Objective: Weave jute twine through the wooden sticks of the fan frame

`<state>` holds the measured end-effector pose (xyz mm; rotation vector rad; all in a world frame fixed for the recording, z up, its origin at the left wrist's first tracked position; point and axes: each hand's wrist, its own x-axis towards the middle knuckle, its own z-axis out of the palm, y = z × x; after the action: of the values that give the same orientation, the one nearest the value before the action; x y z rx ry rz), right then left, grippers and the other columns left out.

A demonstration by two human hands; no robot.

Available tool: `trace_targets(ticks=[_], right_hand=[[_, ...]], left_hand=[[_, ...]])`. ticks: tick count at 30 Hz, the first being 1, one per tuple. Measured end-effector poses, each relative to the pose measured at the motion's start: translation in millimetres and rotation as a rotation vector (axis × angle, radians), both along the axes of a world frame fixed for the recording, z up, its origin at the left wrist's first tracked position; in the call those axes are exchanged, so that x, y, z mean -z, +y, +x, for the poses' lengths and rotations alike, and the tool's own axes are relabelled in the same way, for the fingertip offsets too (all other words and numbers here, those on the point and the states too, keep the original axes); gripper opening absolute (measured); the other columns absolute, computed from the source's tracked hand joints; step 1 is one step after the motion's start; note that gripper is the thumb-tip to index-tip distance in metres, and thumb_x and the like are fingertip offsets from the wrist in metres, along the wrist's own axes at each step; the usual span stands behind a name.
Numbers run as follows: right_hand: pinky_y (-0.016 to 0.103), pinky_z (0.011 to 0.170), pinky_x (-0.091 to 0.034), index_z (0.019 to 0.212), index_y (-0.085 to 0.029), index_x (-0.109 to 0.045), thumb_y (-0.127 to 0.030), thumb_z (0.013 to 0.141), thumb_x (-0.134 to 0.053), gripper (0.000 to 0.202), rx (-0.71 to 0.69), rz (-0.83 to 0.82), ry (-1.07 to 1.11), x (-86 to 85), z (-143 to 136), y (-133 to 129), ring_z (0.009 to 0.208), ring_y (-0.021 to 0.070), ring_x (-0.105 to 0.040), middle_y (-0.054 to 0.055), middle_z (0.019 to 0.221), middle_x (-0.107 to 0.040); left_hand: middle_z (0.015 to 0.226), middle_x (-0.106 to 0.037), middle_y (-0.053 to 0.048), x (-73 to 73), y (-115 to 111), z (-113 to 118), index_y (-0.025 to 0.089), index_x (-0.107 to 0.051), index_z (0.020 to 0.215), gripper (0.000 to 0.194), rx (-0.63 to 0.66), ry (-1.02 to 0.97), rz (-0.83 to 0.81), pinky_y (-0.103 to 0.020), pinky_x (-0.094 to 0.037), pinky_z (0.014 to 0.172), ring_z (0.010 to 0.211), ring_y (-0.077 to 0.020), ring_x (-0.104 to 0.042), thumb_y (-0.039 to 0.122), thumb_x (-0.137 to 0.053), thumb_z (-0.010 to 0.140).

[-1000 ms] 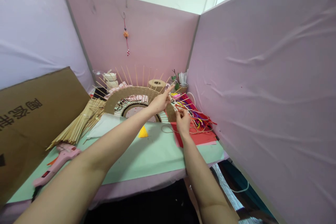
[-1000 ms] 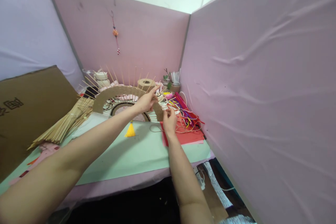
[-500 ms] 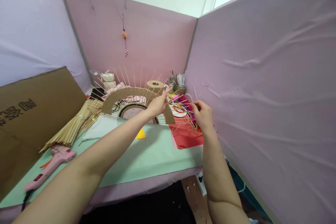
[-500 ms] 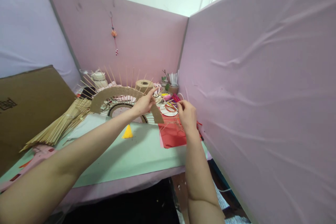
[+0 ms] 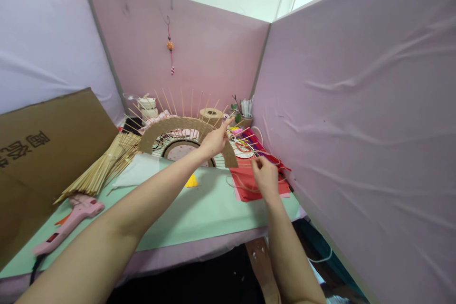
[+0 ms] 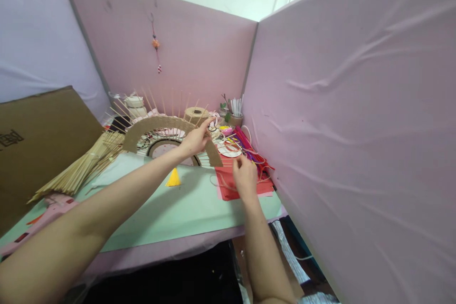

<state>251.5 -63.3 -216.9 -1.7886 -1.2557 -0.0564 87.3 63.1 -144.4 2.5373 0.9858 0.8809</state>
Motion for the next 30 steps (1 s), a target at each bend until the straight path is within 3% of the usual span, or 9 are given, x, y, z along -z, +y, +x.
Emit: trace_targets(ticks=[3, 6, 12, 17, 21, 26, 30], right_hand=[[0.027, 0.056, -0.034, 0.063, -0.019, -0.06, -0.032, 0.079, -0.049, 0.023, -0.139, -0.1, 0.098, 28.5, -13, 6, 0.057, 0.0176, -0.053, 0.004, 0.06, -0.063], [0.026, 0.054, -0.032, 0.061, -0.018, -0.059, -0.032, 0.078, -0.048, 0.025, -0.174, -0.114, 0.149, 40.5, -17, 21, 0.056, 0.017, -0.053, 0.004, 0.057, -0.061], [0.026, 0.055, -0.032, 0.065, -0.017, -0.063, -0.032, 0.078, -0.048, 0.025, -0.197, -0.111, 0.142, 45.6, -22, 31, 0.057, 0.0164, -0.052, 0.003, 0.06, -0.062], [0.026, 0.056, -0.031, 0.069, -0.017, -0.063, -0.03, 0.081, -0.048, 0.024, -0.188, -0.107, 0.139, 52.1, -26, 33, 0.058, 0.0163, -0.051, 0.004, 0.063, -0.063], [0.026, 0.057, -0.032, 0.072, -0.018, -0.064, -0.031, 0.083, -0.047, 0.024, -0.189, -0.105, 0.141, 54.8, -26, 32, 0.06, 0.0173, -0.053, 0.005, 0.066, -0.065], [0.027, 0.059, -0.033, 0.076, -0.018, -0.065, -0.033, 0.085, -0.047, 0.025, -0.159, -0.103, 0.142, 54.0, -25, 27, 0.065, 0.0195, -0.056, 0.007, 0.072, -0.068], [0.028, 0.062, -0.034, 0.079, -0.018, -0.065, -0.033, 0.088, -0.044, 0.028, -0.114, -0.111, 0.091, 47.7, -24, 20, 0.069, 0.0206, -0.058, 0.009, 0.078, -0.07]], left_hand=[[0.09, -0.069, -0.002, 0.3, -2, 1, 0.026, -0.022, 0.15, 0.077, 0.018, 0.0, -0.007, -0.027, -0.046, 0.076, 0.08, -0.0184, -0.065, 0.009, -0.047, 0.08], [0.092, -0.069, -0.003, -0.3, -3, 1, 0.025, -0.022, 0.15, 0.077, 0.022, -0.006, -0.004, -0.027, -0.046, 0.079, 0.083, -0.018, -0.065, 0.009, -0.047, 0.079], [0.099, -0.067, -0.003, 3.5, -6, 0, 0.026, -0.02, 0.15, 0.081, 0.005, 0.014, 0.043, -0.029, -0.047, 0.081, 0.088, -0.0195, -0.064, 0.014, -0.055, 0.077], [0.123, -0.057, -0.007, 16.2, -8, 0, 0.031, -0.038, 0.14, 0.051, -0.095, 0.18, 0.163, -0.031, -0.048, 0.078, 0.096, -0.0225, -0.065, 0.024, -0.047, 0.091], [0.128, -0.052, -0.007, 18.5, -11, -2, 0.034, -0.044, 0.136, 0.041, -0.124, 0.283, 0.208, -0.03, -0.049, 0.073, 0.093, -0.0221, -0.066, 0.029, -0.04, 0.095], [0.125, -0.051, -0.01, 12.0, -21, 2, 0.025, -0.054, 0.122, 0.032, -0.17, 0.295, 0.206, -0.032, -0.05, 0.071, 0.095, -0.0239, -0.066, 0.038, -0.043, 0.094], [0.126, -0.048, -0.012, 8.0, -32, 11, 0.019, -0.059, 0.11, 0.033, -0.277, 0.303, 0.166, -0.033, -0.052, 0.071, 0.093, -0.0252, -0.066, 0.044, -0.051, 0.09]])
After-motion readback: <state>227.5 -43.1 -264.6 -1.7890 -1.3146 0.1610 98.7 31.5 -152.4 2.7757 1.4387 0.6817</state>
